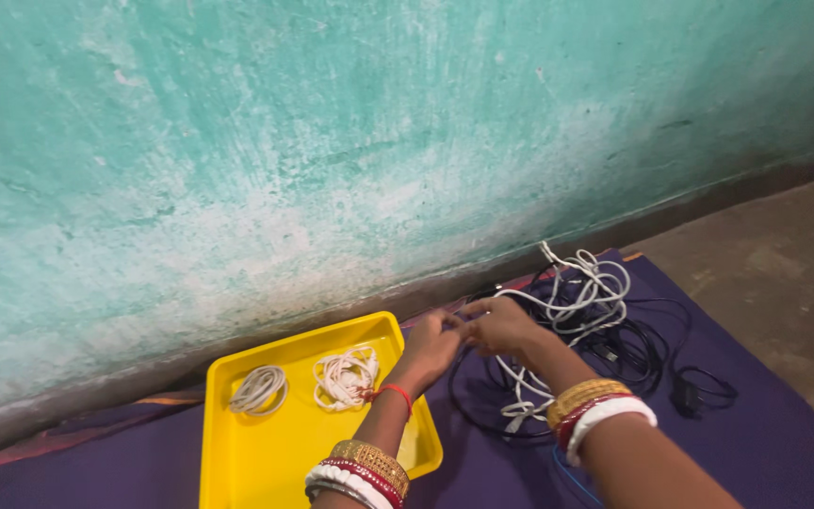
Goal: The person coils several white power cables and places them into a yellow tray.
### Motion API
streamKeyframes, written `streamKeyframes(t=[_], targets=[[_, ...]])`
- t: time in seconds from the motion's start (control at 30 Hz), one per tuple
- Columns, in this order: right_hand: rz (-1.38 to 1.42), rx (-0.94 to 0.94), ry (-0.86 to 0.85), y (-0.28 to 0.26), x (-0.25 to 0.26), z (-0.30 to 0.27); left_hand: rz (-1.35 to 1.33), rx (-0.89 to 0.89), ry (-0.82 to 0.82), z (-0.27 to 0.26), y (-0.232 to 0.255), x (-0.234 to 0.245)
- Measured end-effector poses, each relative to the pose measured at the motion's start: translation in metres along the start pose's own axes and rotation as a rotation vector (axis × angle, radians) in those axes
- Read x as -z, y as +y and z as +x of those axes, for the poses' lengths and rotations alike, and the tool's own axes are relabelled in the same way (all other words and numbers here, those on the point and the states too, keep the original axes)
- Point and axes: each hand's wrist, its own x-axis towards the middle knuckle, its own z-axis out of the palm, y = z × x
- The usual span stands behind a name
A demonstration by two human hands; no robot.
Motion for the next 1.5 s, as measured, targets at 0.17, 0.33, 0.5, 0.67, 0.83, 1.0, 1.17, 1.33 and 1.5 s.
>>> streamKeyframes(t=[0.17,0.33,0.5,0.67,0.83,1.0,1.17,1.33,1.5], targets=[[0.003,-0.106,0.113,0.029,0.056,-0.012,0.08,0.001,-0.121,-0.004,0.001,-0.025],[-0.011,-0.19,0.129,0.064,0.083,-0.018,0.083,0.103,-0.197,-0.001,-0.013,-0.046],[-0.034,-0.213,0.188,0.076,0.091,-0.026,0.225,0.1,-0.268,-0.002,-0.044,-0.081],[-0.007,-0.246,0.293,0.094,0.099,-0.03,0.273,-0.006,-0.29,-0.007,-0.064,-0.125],[0.019,-0.236,0.321,0.121,0.116,-0.027,0.31,0.195,-0.473,-0.022,-0.04,-0.146],[-0.049,-0.228,0.339,0.135,0.123,-0.027,0.271,0.067,-0.525,-0.026,-0.027,-0.152],[-0.195,-0.179,0.337,0.137,0.119,-0.023,0.121,0.058,-0.351,-0.015,-0.005,-0.136],[-0.529,-0.033,0.277,0.129,0.118,-0.033,-0.283,-0.068,-0.104,0.008,0.016,-0.116],[-0.788,-0.068,0.246,0.093,0.116,-0.061,-0.653,-0.035,-0.099,0.019,0.051,-0.092]])
